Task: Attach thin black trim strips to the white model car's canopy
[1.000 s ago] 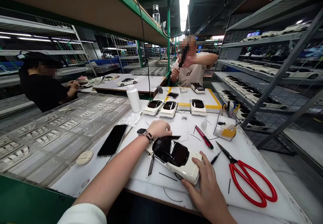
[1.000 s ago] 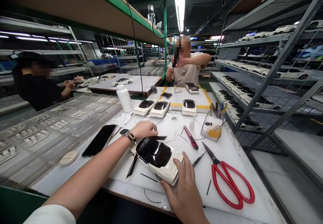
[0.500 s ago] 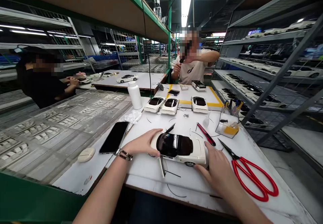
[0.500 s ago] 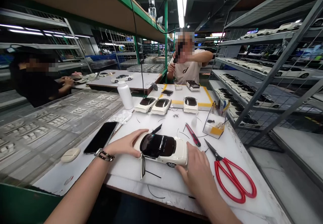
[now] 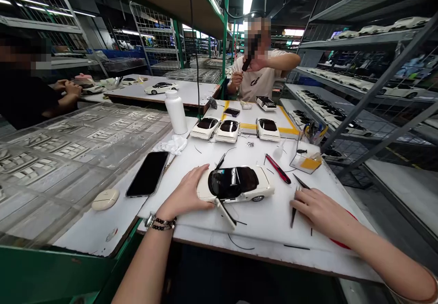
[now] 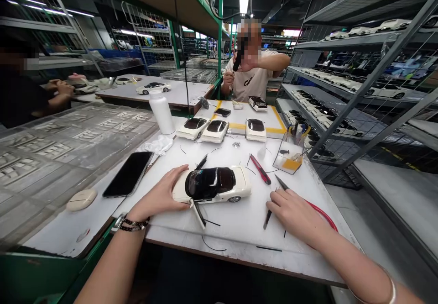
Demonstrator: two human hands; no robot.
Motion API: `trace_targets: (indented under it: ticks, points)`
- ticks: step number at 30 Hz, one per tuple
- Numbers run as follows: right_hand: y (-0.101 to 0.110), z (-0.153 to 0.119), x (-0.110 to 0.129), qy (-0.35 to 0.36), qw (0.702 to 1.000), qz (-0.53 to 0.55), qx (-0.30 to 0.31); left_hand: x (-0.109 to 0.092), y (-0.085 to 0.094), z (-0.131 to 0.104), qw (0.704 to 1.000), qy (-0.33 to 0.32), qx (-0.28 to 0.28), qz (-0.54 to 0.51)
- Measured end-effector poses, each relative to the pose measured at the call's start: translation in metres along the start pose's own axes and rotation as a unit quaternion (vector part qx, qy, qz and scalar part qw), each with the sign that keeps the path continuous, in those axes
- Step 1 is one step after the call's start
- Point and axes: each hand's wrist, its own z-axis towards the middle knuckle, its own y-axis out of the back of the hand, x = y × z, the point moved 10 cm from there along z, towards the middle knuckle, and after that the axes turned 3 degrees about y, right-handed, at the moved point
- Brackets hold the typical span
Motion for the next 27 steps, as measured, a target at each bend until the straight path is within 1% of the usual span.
trace_targets:
  ticks: [3, 5, 6, 8, 10, 11, 13, 15, 17, 21, 27]
  points:
    - [0.02, 0.001, 0.004, -0.006, 0.998, 0.052, -0.045, -0.006, -0.003, -0.006, 0.998, 0.029, -0.051, 0.021]
    - [0.037, 0.001, 0.004, -0.03, 0.989, 0.096, -0.107, -0.01, -0.007, -0.009, 0.994, 0.06, -0.082, 0.041]
    - [0.046, 0.001, 0.004, -0.049, 0.981, 0.121, -0.144, -0.012, -0.009, -0.01, 0.991, 0.072, -0.097, 0.049]
    - [0.059, 0.003, 0.002, -0.095, 0.954, 0.175, -0.223, -0.015, -0.013, -0.012, 0.988, 0.078, -0.121, 0.057]
    - [0.06, 0.011, 0.003, -0.136, 0.925, 0.23, -0.271, -0.017, -0.016, -0.013, 0.987, 0.063, -0.137, 0.055]
    - [0.057, 0.017, 0.005, -0.149, 0.914, 0.255, -0.279, -0.017, -0.017, -0.014, 0.987, 0.052, -0.144, 0.053]
    - [0.049, 0.033, 0.013, -0.158, 0.902, 0.293, -0.275, -0.015, -0.017, -0.016, 0.986, 0.031, -0.156, 0.05]
    - [0.042, 0.045, 0.023, -0.15, 0.902, 0.308, -0.264, -0.014, -0.016, -0.018, 0.984, 0.016, -0.168, 0.052]
    - [0.04, 0.053, 0.032, -0.132, 0.909, 0.3, -0.258, -0.014, -0.015, -0.019, 0.983, 0.007, -0.173, 0.055]
    - [0.042, 0.06, 0.046, -0.074, 0.93, 0.259, -0.25, -0.016, -0.015, -0.02, 0.983, 0.005, -0.175, 0.06]
    - [0.038, 0.073, 0.052, -0.017, 0.95, 0.233, -0.206, -0.016, -0.015, -0.02, 0.983, 0.005, -0.176, 0.059]
